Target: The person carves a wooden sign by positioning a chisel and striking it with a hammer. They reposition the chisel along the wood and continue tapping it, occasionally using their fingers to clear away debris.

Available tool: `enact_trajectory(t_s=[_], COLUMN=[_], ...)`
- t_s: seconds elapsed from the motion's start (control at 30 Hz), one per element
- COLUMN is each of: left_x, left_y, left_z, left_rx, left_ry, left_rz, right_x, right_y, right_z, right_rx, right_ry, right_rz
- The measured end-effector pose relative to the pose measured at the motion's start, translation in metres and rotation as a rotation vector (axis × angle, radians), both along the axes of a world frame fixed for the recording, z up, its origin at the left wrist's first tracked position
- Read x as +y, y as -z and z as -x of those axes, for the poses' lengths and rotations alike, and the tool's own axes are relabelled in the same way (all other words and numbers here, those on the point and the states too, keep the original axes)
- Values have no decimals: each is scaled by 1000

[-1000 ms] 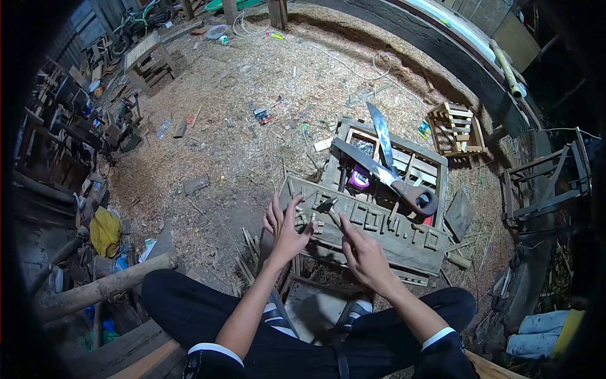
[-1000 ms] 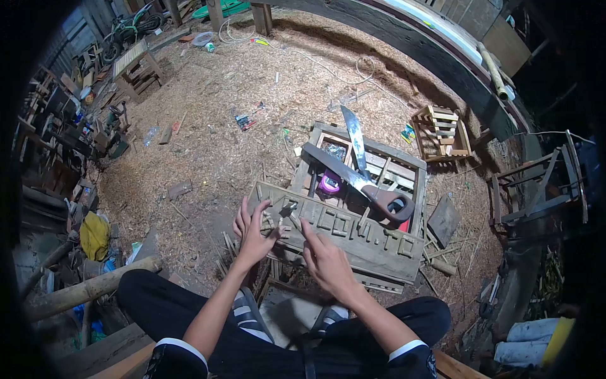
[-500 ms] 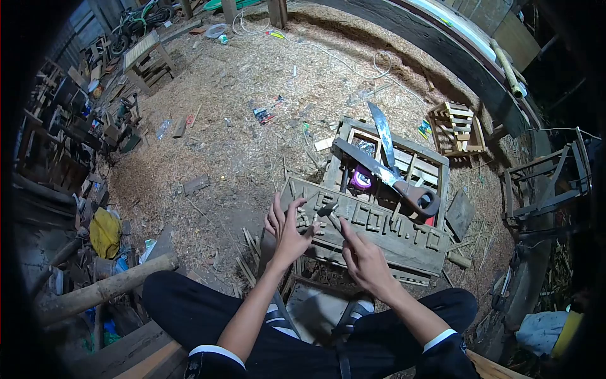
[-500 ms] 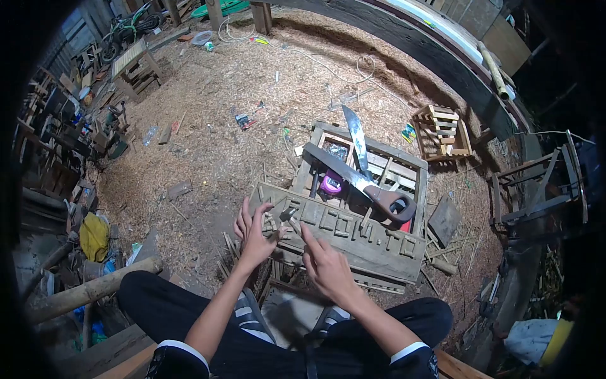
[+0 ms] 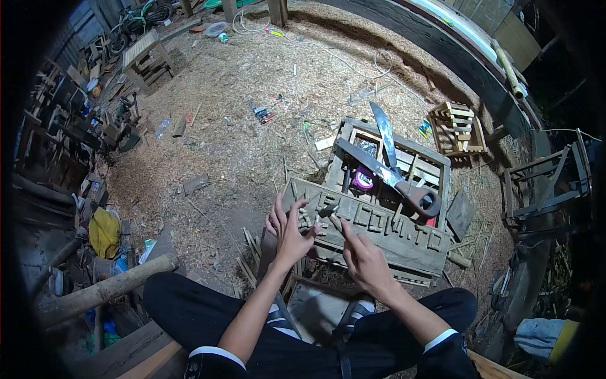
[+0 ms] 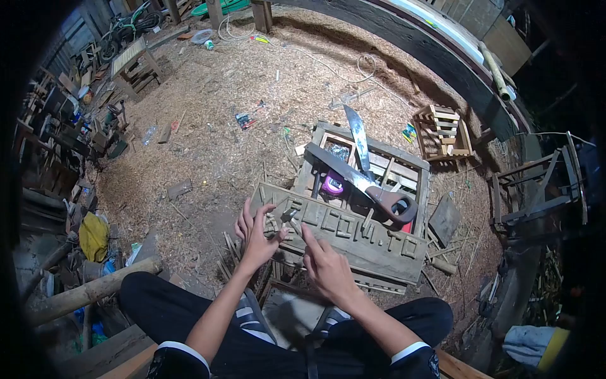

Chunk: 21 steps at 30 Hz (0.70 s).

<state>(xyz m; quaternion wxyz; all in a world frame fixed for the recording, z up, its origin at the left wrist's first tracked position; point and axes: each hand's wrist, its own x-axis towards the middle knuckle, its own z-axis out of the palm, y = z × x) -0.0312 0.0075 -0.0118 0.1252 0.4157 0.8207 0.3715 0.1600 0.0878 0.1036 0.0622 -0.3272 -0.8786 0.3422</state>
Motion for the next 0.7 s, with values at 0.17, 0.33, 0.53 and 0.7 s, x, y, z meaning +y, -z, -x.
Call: enact_trajectory(t_s=[0.17,0.33,0.53,0.7], left_x=[1,0,0,1], left_y=[-2,-5,0,2], left_z=[1,0,0,0], left_rx=[-25,-26,-17,-10], left_ry=[-3,12,-6,-12], left_rz=[4,25,27,16], right_x=[4,3,1,3], right_y=[3,7,8,-1], right_z=[-1,-1,-3,2], right_rx=[-1,-83,-29,13], right_ry=[-34,-27,-27,-25], right_rz=[-1,19,-3,22])
